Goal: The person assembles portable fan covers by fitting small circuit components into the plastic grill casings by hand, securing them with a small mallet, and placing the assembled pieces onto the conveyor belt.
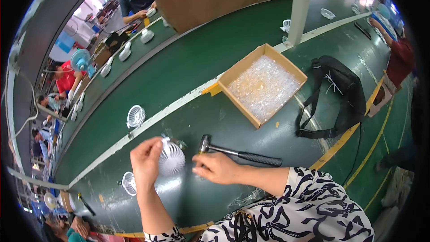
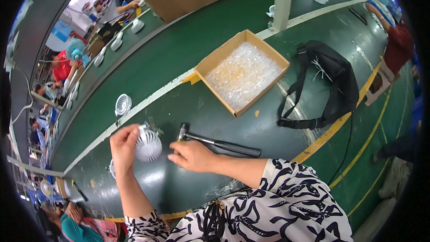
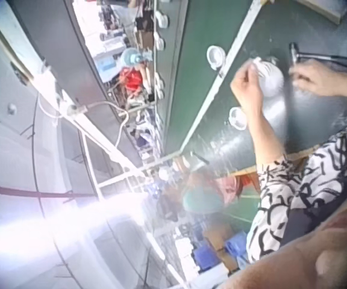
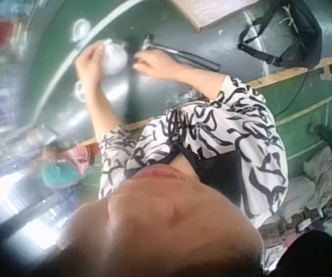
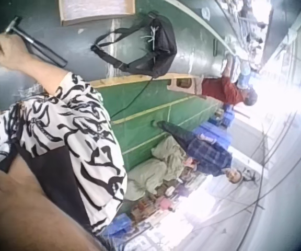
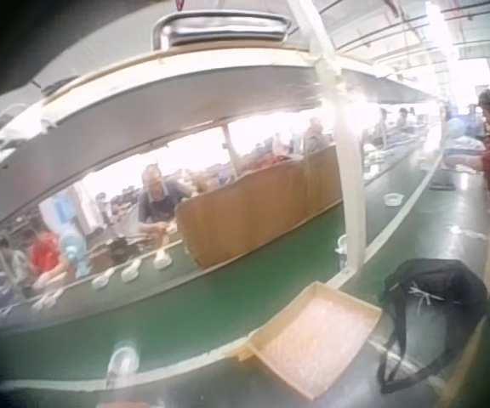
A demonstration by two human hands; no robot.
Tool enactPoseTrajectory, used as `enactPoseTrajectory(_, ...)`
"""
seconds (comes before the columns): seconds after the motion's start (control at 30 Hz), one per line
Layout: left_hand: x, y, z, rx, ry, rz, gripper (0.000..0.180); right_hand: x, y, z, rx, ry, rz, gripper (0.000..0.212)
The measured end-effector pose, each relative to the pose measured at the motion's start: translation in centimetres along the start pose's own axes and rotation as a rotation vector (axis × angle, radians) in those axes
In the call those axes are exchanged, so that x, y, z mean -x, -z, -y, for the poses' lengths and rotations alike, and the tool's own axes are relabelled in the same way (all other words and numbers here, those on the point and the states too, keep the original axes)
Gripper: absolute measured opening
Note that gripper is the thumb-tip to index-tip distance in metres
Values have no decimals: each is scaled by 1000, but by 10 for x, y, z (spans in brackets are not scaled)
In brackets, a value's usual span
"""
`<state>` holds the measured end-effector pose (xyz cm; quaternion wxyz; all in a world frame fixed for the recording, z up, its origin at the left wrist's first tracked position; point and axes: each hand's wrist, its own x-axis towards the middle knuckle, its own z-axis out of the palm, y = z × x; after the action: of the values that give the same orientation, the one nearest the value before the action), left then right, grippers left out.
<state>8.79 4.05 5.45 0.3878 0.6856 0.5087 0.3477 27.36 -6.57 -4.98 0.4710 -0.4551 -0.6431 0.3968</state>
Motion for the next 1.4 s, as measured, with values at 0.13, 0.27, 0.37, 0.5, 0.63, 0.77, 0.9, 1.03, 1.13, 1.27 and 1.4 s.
enactPoseTrajectory(0.13,-74,-38,-12,-340,-393,-154,19,6,-2,-5,129,112,6,18)
enactPoseTrajectory(0.27,-94,-70,6,-431,-498,-91,31,4,-7,-11,102,133,6,16)
enactPoseTrajectory(0.37,-78,-81,15,-401,-490,-59,33,6,-3,-12,103,150,3,16)
enactPoseTrajectory(0.5,-41,-37,37,-409,-366,-189,31,4,-7,-14,83,175,6,15)
enactPoseTrajectory(0.63,3,36,83,-499,-342,-398,27,3,-5,-10,36,172,2,14)
enactPoseTrajectory(0.77,59,89,104,-545,-119,-528,16,0,-3,-12,25,146,11,15)
enactPoseTrajectory(0.9,111,109,130,-692,-106,-408,26,-1,-3,-14,40,169,-26,15)
enactPoseTrajectory(1.03,135,89,132,-769,-143,-399,27,-2,1,-13,99,140,23,18)
enactPoseTrajectory(1.13,141,71,109,-862,-99,-414,21,-3,-2,-16,105,151,31,18)
enactPoseTrajectory(1.27,157,31,72,-828,-5,-377,32,-1,-6,-24,138,158,38,20)
enactPoseTrajectory(1.4,165,-21,47,-581,39,-178,39,6,5,8,-15,39,-35,36)
